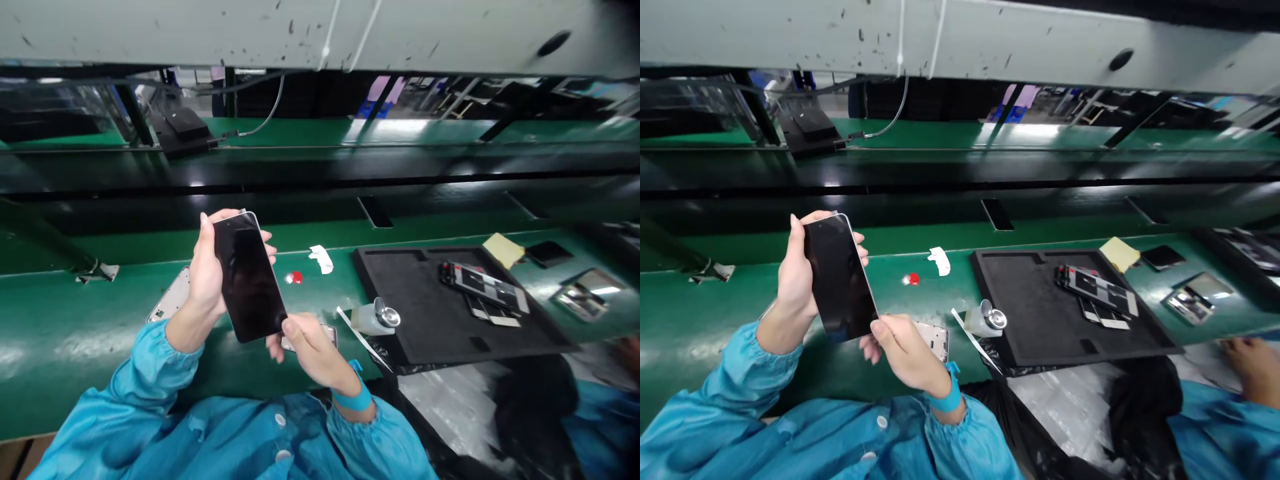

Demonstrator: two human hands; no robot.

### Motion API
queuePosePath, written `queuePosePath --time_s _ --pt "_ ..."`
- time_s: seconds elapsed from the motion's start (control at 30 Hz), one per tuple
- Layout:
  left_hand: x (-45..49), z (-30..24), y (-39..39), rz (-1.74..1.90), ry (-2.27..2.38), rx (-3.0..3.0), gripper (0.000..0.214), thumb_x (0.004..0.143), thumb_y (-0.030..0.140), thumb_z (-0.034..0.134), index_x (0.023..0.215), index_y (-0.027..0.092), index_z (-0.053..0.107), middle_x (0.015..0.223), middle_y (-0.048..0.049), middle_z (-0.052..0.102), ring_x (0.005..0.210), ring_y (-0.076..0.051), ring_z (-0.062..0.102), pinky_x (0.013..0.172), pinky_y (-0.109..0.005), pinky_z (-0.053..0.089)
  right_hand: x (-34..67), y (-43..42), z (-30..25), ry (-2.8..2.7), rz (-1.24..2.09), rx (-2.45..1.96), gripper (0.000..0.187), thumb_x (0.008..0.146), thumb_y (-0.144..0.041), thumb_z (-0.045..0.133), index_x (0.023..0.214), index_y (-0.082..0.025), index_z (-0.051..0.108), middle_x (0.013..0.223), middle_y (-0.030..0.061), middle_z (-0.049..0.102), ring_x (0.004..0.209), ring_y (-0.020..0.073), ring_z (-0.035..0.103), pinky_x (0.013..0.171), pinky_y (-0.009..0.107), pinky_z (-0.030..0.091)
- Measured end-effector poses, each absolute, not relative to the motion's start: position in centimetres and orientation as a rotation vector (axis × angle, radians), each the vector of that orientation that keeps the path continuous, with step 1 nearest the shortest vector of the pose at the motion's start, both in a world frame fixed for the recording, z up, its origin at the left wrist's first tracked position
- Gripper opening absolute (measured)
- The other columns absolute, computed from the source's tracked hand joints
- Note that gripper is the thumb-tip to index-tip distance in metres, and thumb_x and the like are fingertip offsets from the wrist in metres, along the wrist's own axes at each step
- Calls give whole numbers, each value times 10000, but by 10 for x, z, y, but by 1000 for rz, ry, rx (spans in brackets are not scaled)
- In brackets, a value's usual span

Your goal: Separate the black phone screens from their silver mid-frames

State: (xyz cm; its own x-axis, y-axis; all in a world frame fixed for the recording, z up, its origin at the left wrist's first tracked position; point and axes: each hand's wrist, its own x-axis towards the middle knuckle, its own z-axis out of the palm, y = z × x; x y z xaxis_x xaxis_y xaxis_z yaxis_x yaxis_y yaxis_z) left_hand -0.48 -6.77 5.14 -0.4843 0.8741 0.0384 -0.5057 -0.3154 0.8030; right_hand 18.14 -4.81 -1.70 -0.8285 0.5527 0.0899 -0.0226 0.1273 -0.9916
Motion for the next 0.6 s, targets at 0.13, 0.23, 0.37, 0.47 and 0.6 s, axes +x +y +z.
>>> queuePosePath --time_s 0.13,0.23,0.37,0.47,0.6 --pt "5 54 -66 1932 906 558 463 1074 703 495 1204 271 601 889 -33 786 713 -193 777 680 -322 671 177 -49 -24 -1878 1674 -581 791 1039 -796 459 501 -224 559 399 -4 497 368 113 455 408 250 369" --pt "12 53 -63 1948 905 532 489 1043 723 550 1223 271 603 902 -25 776 714 -183 771 681 -306 666 166 -51 -33 -1703 1763 -620 790 930 -866 586 461 -234 514 383 -2 476 347 113 427 372 259 329" --pt "13 51 -56 1973 908 531 497 1089 711 439 1216 259 605 889 -30 778 699 -170 765 659 -279 651 155 -53 -43 -1592 1818 -625 813 860 -891 658 416 -235 479 362 0 450 345 111 438 388 267 360" --pt "12 49 -49 2038 920 531 532 1086 738 400 1173 253 600 861 -37 778 688 -178 761 644 -286 642 150 -52 -42 -1576 1971 -587 790 817 -925 669 505 -201 607 431 25 565 356 113 493 374 252 386" --pt "15 51 -39 2143 947 517 596 1109 740 224 1116 261 578 798 -38 763 660 -194 752 640 -318 634 143 -48 -33 -1552 2195 -436 732 764 -891 752 590 -186 658 514 33 653 393 121 570 393 245 465"
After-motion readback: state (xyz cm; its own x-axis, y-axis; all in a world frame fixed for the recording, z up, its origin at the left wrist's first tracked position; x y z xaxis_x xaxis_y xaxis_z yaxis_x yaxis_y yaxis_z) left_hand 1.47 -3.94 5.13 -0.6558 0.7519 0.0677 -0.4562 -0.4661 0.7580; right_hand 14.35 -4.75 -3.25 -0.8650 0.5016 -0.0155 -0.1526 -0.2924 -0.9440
